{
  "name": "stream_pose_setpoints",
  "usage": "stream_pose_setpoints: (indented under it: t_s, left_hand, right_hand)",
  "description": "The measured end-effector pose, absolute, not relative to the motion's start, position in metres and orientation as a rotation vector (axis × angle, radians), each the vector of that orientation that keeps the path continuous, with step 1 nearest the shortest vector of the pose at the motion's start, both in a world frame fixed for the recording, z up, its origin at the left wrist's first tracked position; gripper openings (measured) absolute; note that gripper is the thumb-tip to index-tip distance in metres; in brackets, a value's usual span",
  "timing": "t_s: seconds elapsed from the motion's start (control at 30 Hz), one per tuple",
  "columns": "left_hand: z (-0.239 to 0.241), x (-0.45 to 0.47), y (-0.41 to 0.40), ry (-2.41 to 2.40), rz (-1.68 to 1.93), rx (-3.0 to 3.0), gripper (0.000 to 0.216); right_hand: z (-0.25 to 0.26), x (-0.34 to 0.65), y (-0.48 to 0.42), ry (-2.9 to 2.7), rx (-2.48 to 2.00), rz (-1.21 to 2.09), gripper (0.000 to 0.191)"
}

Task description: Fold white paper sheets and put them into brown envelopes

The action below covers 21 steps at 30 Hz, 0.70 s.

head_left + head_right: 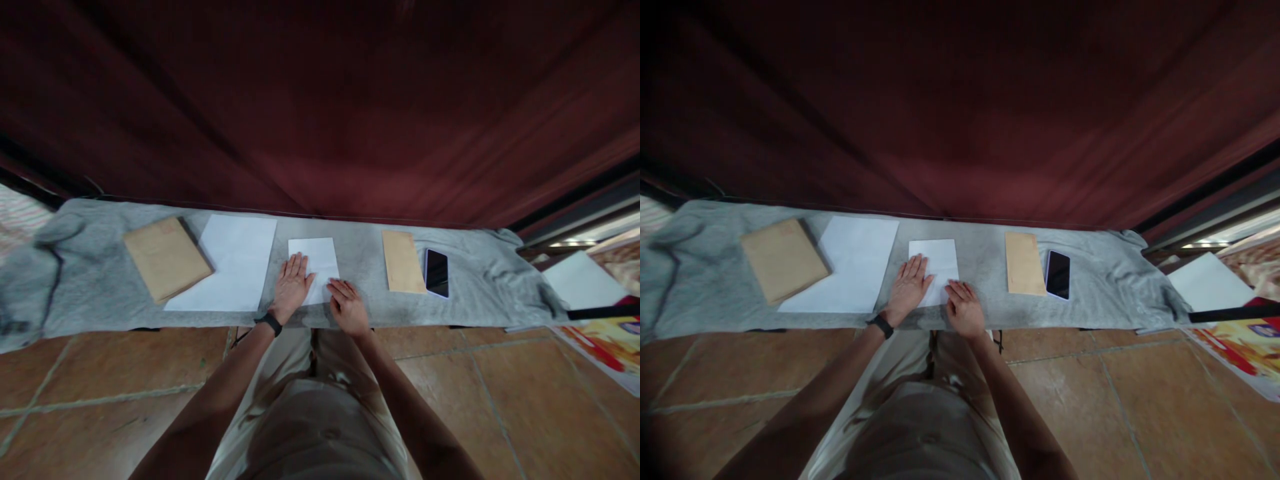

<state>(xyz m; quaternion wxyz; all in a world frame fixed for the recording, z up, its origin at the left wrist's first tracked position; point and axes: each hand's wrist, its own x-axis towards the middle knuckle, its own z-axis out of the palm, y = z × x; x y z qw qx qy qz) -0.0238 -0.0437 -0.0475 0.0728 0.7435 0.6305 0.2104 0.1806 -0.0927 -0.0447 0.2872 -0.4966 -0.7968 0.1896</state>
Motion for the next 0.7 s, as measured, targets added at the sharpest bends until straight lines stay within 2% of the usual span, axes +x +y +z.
stream_pose_setpoints:
  t_s: [0.27,0.53,0.7]
  left_hand:
    - [-0.05,-0.041,-0.044,1.979,0.644,2.188,0.063]
    - [-0.038,-0.025,-0.023,1.952,0.37,2.347,0.061]
    - [-0.038,-0.029,-0.017,1.965,0.347,2.358,0.06]
  right_hand:
    - [-0.045,0.181,-0.093,-2.161,-1.323,0.457,0.047]
    - [-0.05,0.18,-0.092,-2.18,-1.312,0.334,0.044]
    - [-0.05,0.18,-0.092,-2.193,-1.317,0.33,0.044]
